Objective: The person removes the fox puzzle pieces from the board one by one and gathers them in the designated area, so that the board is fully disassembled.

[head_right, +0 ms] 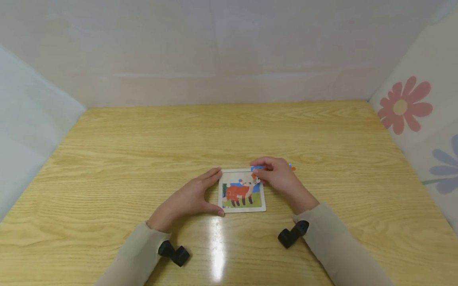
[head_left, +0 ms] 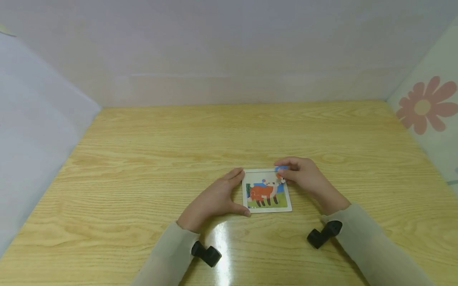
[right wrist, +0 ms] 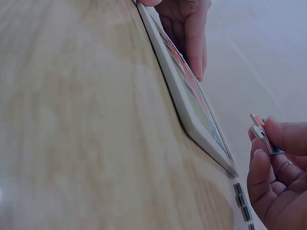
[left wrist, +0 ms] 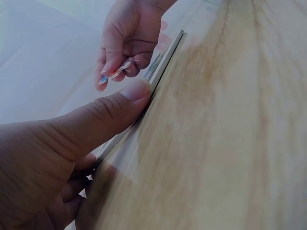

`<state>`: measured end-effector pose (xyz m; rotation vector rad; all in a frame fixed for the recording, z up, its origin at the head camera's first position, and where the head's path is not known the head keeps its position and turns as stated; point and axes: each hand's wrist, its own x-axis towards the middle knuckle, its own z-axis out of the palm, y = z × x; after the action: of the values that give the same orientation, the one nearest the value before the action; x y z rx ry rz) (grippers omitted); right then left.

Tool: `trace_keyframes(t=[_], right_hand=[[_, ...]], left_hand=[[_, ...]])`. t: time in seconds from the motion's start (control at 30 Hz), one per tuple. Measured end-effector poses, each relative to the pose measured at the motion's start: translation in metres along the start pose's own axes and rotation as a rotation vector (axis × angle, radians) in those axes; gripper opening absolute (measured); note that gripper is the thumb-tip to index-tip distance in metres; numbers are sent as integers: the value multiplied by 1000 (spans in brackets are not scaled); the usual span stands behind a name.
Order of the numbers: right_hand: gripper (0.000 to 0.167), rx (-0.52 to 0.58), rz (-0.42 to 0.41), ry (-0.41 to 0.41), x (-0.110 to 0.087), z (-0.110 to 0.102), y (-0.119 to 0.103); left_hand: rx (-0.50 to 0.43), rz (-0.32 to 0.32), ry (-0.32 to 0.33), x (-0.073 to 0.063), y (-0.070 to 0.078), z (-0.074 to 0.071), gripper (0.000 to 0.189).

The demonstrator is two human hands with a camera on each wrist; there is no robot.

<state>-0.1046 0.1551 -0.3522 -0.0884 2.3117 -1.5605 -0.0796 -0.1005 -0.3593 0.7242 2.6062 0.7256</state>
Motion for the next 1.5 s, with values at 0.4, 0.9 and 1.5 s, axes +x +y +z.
trace_keyframes(t=[0.4, 0.9, 1.5], right_hand=[[35, 57, 7, 38, -6, -12, 11], [36, 107, 33, 49, -16, -30, 20], [40, 114, -1, 135, -25, -53, 33]], left_hand=[[-1, -14, -3, -1, 0, 1, 108], [-2, -10, 2, -2, 1, 1, 107], [4, -8, 5, -1, 1, 0, 108]])
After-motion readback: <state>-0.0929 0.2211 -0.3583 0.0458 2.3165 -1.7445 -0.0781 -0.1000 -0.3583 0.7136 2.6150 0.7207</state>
